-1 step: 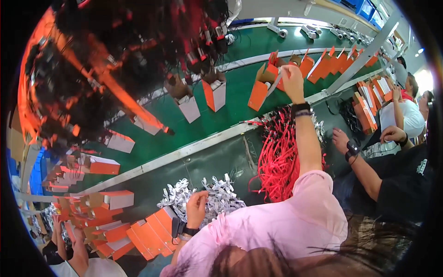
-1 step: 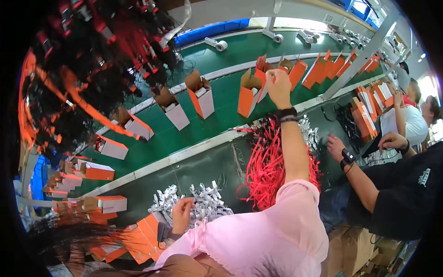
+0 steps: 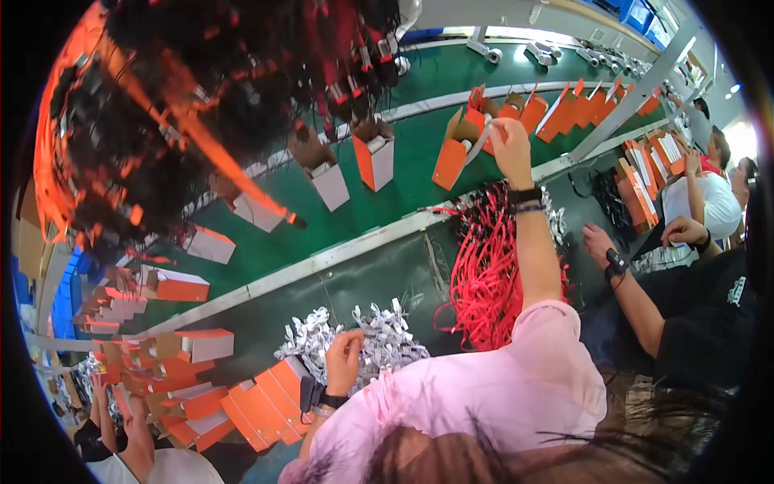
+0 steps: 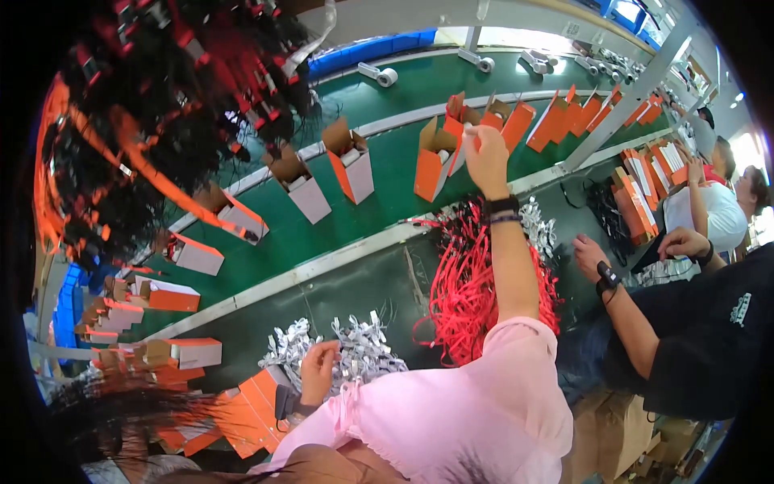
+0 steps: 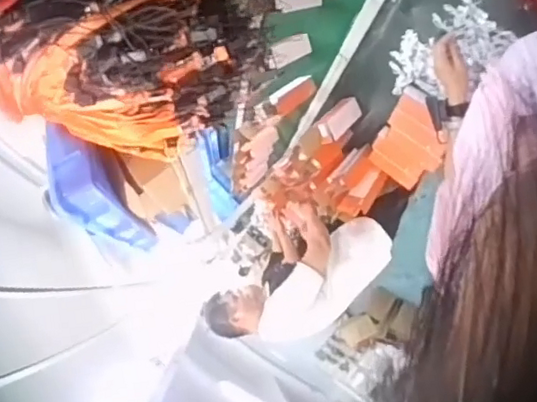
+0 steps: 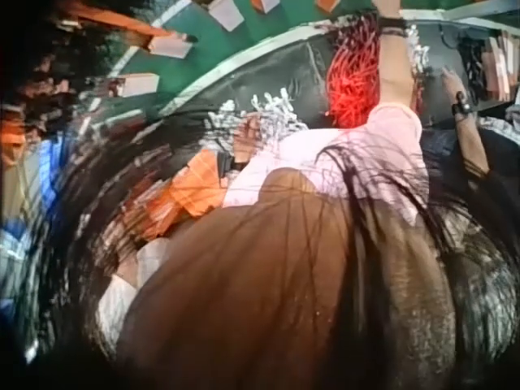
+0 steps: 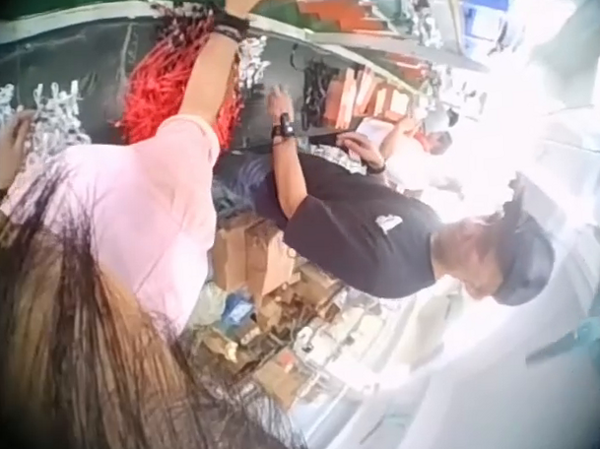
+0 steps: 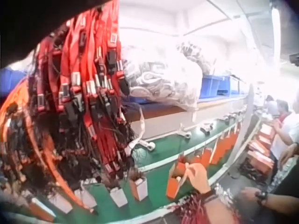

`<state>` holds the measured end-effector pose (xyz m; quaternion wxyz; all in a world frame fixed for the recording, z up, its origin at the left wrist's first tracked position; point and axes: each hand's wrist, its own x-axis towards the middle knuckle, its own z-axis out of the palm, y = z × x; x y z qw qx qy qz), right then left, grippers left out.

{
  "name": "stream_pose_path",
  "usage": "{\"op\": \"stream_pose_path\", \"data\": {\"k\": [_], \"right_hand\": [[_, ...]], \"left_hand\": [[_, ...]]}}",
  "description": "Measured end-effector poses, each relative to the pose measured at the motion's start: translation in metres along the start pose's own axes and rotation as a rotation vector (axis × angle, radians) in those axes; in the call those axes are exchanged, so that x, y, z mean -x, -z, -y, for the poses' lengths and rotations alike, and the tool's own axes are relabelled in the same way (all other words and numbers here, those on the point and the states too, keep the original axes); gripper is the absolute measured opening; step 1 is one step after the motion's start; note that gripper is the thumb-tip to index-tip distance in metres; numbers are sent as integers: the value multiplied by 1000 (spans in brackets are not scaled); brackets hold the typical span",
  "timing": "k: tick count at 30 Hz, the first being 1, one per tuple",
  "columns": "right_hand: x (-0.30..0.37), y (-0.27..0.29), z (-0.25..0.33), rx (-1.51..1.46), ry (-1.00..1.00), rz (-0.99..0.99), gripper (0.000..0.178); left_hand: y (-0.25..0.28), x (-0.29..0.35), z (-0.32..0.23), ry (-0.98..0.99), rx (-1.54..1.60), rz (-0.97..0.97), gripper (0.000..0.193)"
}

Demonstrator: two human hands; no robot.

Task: Packing electronic devices and lanyards into orange boxes on a production line.

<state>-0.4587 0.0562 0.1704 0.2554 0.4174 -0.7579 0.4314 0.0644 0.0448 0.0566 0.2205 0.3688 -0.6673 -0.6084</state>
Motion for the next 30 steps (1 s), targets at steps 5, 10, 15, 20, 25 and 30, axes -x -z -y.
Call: {"op": "stream_pose_path", "data": {"k": [5,10,15,20,25,30], "right_hand": [[94,98,116,-269,-163,501,17],[189,173,178,-338,-141,1367,25],[276,208,213,-416,-214,1500,32],[310,207,230,-390,-191,1117,32],[297,154,211,-111,-17,389,65],[256,115,188,-451,-284,682,36]], "left_hand": [[-13,14,2,-34,19,15,18],[-41,8,-25,-183,-180,266,16],[-122,-25,-20,-502,-606,150,25],[-153,-65,32,-554,-779,205,21],[-125,-36,-32,-189,68,468,10],[-17,-6,-99,-241,78,263,10]]}}
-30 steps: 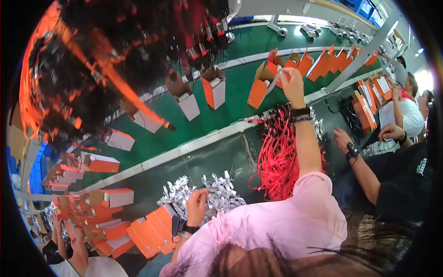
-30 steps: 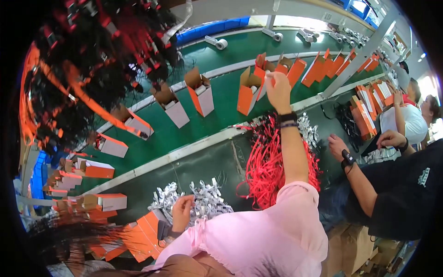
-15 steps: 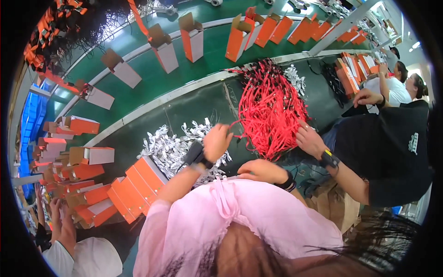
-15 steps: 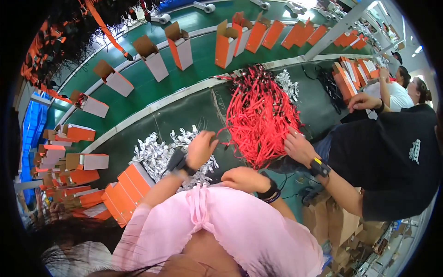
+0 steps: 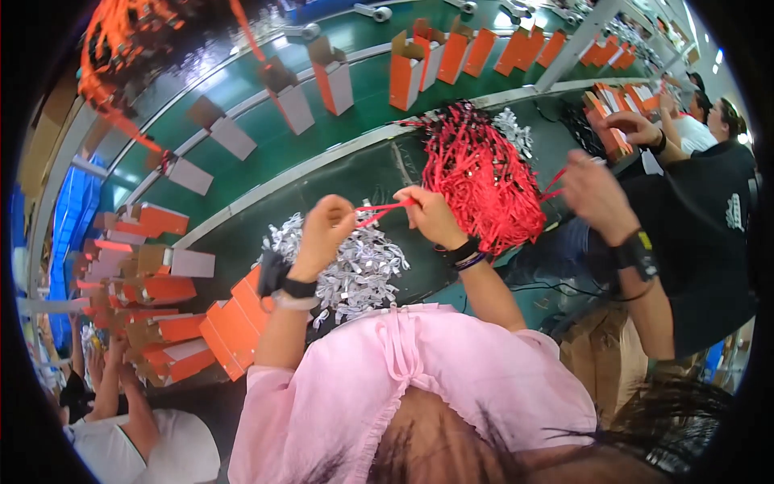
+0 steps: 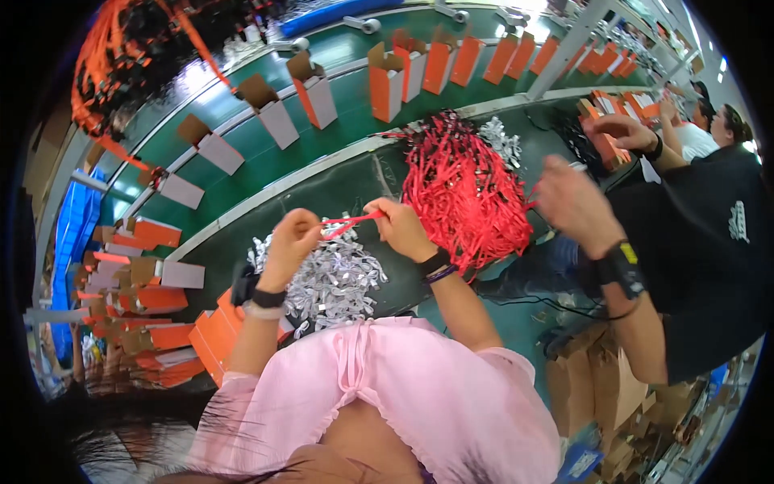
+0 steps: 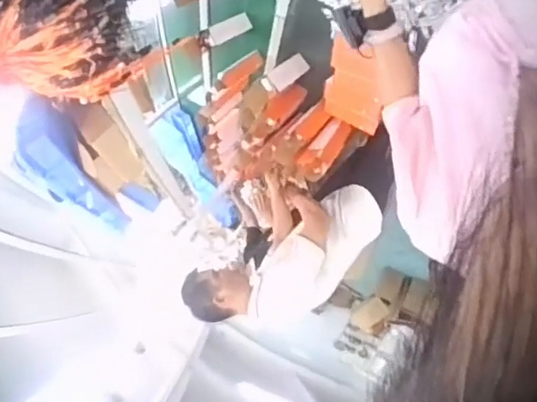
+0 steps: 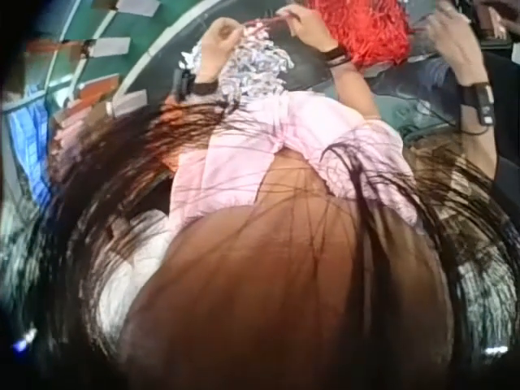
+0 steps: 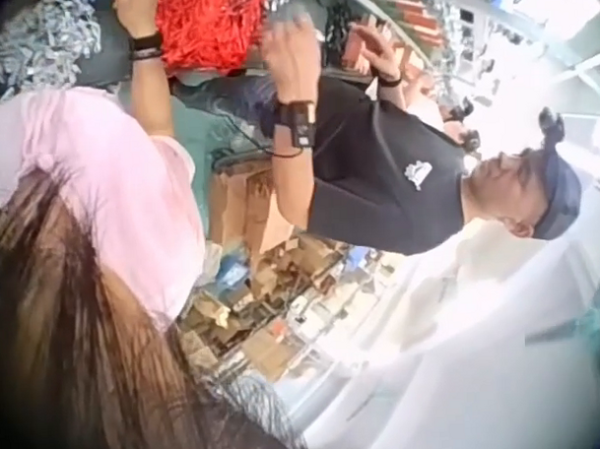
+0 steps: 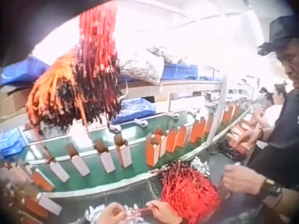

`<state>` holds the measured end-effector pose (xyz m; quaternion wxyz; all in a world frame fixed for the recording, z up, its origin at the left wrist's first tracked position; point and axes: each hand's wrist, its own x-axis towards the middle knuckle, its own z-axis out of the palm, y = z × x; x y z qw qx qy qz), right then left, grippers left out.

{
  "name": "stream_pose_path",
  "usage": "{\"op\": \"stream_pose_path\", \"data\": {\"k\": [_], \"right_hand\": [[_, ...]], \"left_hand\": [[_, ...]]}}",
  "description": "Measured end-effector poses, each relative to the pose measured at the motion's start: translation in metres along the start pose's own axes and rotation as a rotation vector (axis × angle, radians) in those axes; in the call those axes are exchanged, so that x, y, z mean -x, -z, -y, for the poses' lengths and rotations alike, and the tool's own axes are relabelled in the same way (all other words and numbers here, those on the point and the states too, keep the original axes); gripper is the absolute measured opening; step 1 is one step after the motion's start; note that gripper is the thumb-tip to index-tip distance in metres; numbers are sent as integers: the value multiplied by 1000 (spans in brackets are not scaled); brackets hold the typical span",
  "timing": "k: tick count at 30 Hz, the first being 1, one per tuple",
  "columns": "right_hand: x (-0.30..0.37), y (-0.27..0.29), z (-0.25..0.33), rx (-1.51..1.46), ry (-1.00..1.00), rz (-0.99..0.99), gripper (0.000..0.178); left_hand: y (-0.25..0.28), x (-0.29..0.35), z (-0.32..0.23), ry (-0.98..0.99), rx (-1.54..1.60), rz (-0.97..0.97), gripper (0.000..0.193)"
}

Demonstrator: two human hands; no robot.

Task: Packing electronic devices and lanyards into orange boxes on a production line.

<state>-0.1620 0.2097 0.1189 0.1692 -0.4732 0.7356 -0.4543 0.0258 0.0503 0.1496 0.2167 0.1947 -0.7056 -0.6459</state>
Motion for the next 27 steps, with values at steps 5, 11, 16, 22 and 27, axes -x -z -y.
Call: {"op": "stream_pose_path", "data": {"k": [5,11,16,22,27], "right_hand": [[-29,-6,97,-221,134,301,29],[-38,-62,163,-346,291,595,23],[-54,-58,153,-208,107,548,18],[-66,-68,113,-8,161,667,23],[-70,-109,106,-164,109,712,24]], "left_hand": [[65,57,8,135,-180,-114,22],[15,94,9,271,467,355,30],[33,109,26,452,504,331,20],[98,104,78,242,-598,-294,13],[120,66,128,175,-1354,-541,10]]}}
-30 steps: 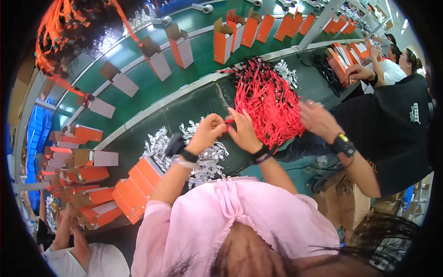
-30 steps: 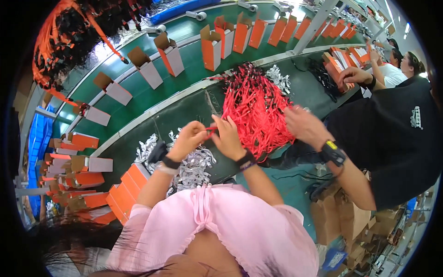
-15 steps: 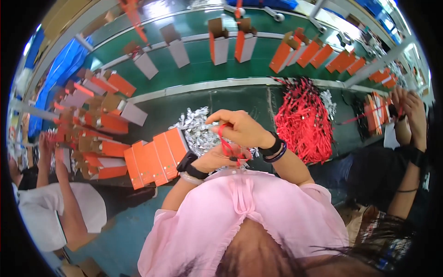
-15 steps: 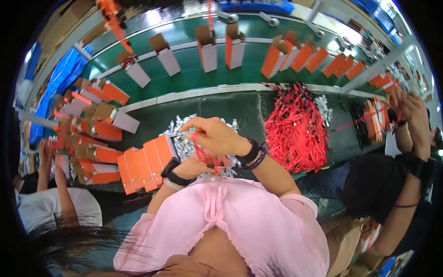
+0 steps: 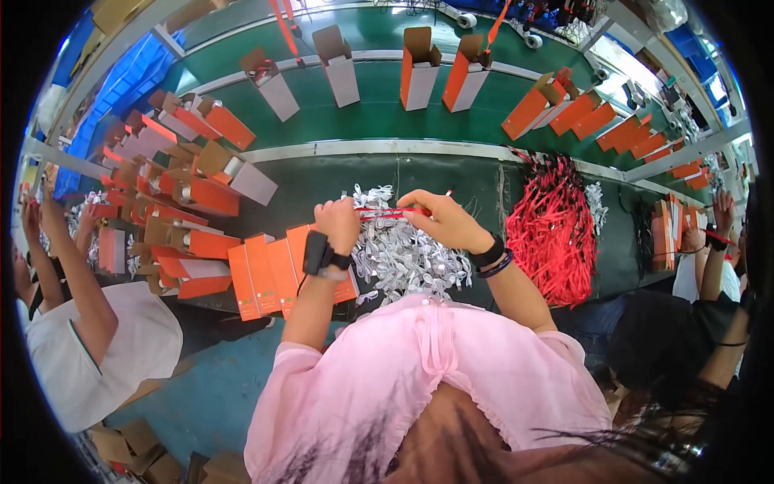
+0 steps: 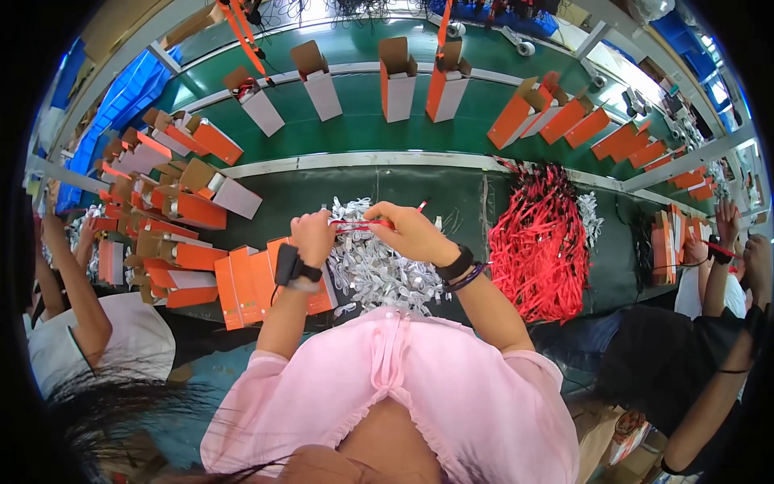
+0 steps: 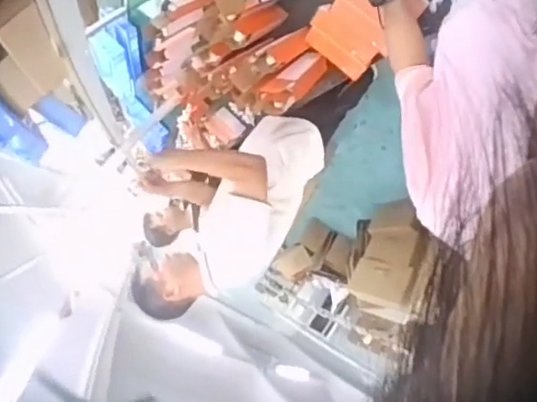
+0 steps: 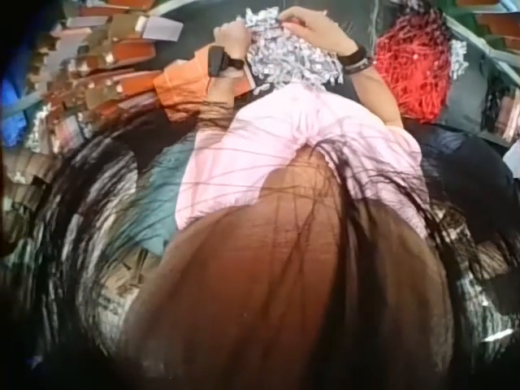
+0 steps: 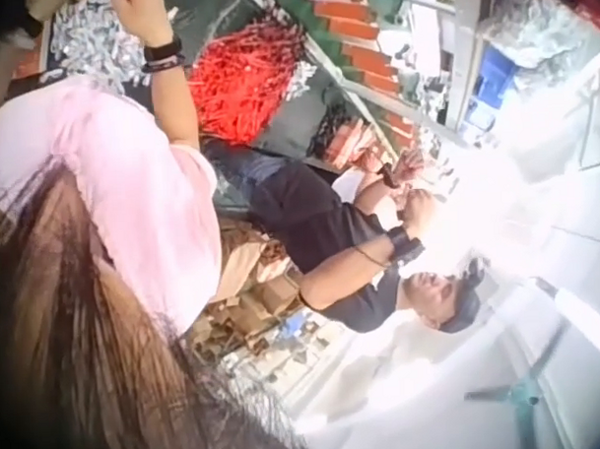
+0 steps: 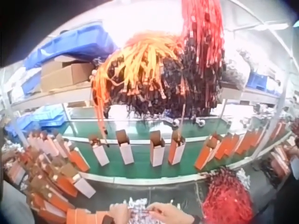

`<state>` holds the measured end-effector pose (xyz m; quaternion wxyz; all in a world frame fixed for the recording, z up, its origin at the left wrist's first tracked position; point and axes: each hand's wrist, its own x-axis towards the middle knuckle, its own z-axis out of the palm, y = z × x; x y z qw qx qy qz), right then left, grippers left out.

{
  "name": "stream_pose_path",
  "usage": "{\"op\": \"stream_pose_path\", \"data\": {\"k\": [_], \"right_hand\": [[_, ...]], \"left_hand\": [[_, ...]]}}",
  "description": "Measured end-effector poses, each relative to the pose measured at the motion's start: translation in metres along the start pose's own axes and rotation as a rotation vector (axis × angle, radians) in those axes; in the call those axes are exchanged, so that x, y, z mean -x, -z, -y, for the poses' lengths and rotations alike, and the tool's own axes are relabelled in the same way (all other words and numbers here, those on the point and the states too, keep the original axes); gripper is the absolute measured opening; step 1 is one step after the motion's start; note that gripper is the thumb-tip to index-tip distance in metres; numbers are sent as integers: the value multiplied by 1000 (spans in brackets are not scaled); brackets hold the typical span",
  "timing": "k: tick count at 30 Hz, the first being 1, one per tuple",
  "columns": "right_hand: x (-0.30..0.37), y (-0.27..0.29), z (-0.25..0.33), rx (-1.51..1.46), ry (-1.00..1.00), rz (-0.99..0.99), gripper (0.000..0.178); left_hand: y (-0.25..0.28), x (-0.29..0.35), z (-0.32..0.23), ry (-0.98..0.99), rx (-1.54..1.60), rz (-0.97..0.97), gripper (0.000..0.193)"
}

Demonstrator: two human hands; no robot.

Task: Packing electronic devices and lanyards into orange boxes on a production line.

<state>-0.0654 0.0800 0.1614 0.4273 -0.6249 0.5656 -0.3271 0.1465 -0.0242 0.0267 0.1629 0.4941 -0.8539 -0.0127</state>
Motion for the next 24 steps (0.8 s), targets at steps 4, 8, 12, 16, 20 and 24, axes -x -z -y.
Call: {"op": "stream_pose_path", "data": {"k": [4,8,12,16,20,24], "right_hand": [[-16,-7,-16,199,213,-132,21],[-20,4,-22,415,394,-213,20],[-24,11,12,154,71,66,22],[-32,13,24,-307,-15,289,22],[-41,21,26,-390,-31,203,22],[-33,27,7,-375,1,110,18]], "left_hand": [[-27,-4,13,51,-41,58,12],[8,-12,14,-55,150,29,13],[9,-3,17,222,1051,351,16],[23,16,-41,-42,1773,512,18],[58,39,-72,139,2002,798,22],[100,57,-65,86,2139,902,24]]}}
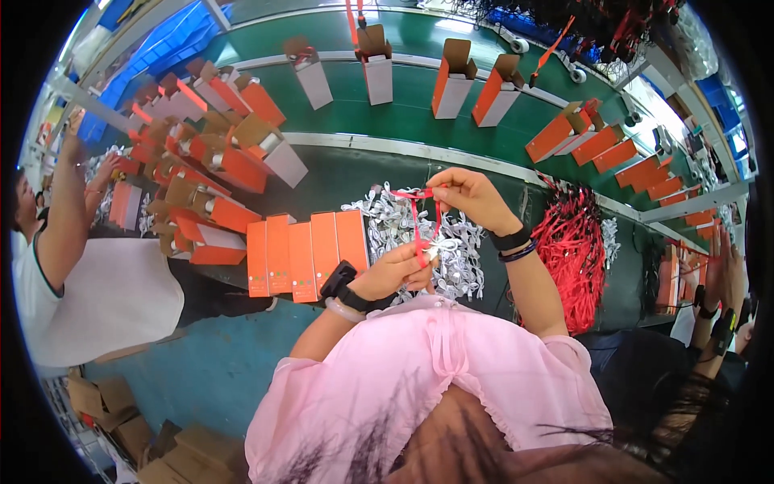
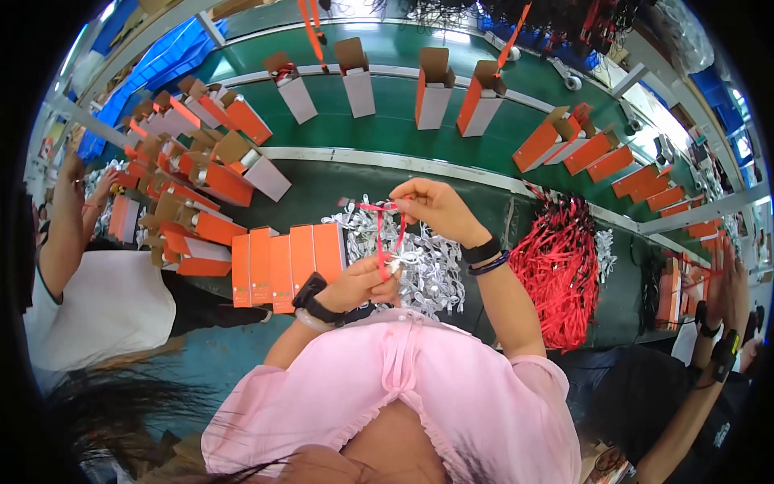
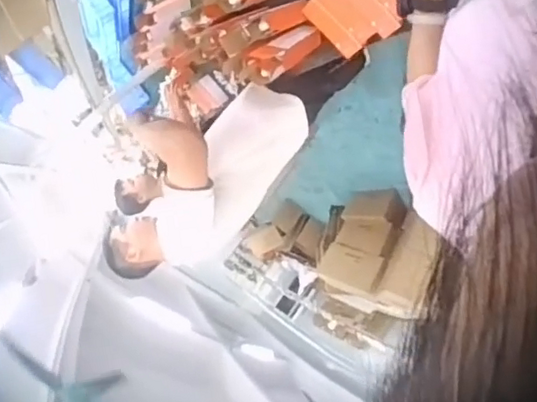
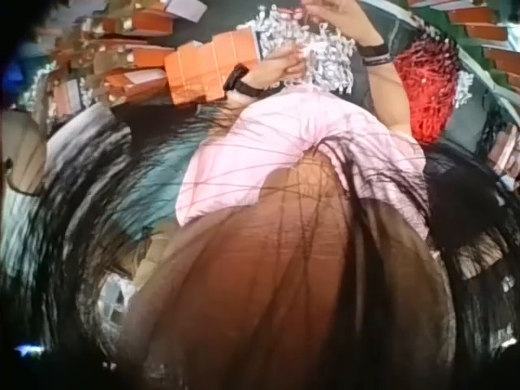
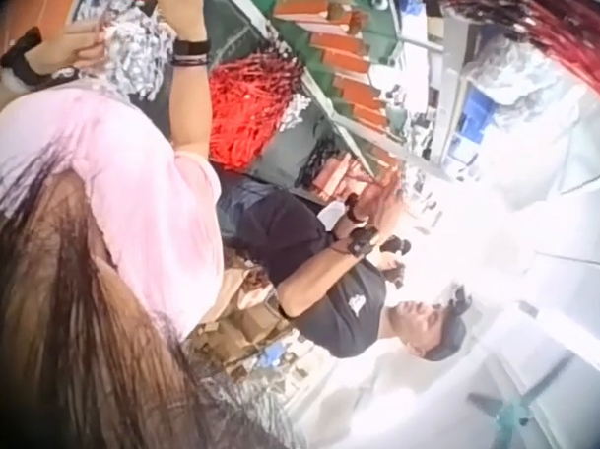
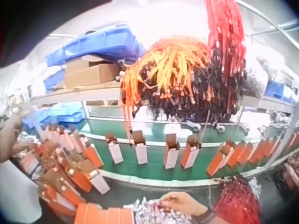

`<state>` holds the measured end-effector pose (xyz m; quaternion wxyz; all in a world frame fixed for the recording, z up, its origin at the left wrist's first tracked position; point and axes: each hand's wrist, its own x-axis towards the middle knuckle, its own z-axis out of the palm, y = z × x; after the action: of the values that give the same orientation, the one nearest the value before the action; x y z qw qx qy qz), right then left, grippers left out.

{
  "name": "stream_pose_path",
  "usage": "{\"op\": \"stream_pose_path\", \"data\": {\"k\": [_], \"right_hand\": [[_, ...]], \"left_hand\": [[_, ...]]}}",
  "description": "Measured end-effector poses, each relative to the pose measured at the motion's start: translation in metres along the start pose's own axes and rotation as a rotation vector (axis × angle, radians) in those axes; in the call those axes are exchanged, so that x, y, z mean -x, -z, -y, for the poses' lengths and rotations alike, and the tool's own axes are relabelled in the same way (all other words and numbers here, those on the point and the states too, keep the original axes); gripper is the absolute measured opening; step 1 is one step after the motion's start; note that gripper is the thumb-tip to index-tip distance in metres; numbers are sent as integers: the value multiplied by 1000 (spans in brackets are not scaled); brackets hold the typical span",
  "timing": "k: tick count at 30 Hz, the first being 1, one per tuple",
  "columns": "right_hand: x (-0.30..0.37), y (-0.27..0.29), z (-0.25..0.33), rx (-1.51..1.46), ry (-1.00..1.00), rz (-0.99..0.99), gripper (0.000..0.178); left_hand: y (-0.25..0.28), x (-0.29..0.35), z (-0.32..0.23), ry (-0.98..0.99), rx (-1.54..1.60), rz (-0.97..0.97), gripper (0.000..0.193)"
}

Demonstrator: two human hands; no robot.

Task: Packing electronic devices and lanyards into orange boxes on a production line.

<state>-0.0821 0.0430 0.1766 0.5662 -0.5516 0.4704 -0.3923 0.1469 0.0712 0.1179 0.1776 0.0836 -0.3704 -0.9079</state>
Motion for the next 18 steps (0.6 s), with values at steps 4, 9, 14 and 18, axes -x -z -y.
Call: {"op": "stream_pose_path", "data": {"k": [4,9,14,18], "right_hand": [[10,-16,-1,124,-21,134,14],[25,-39,36,342,99,339,12],[14,-45,32,290,192,138,16],[37,-61,42,429,183,347,31]], "left_hand": [[-17,18,-12,-209,-379,-393,22],[3,28,-17,-218,-1318,-827,19],[-23,37,-22,-327,-1193,-425,16],[-8,40,-10,-446,-423,-694,21]]}}
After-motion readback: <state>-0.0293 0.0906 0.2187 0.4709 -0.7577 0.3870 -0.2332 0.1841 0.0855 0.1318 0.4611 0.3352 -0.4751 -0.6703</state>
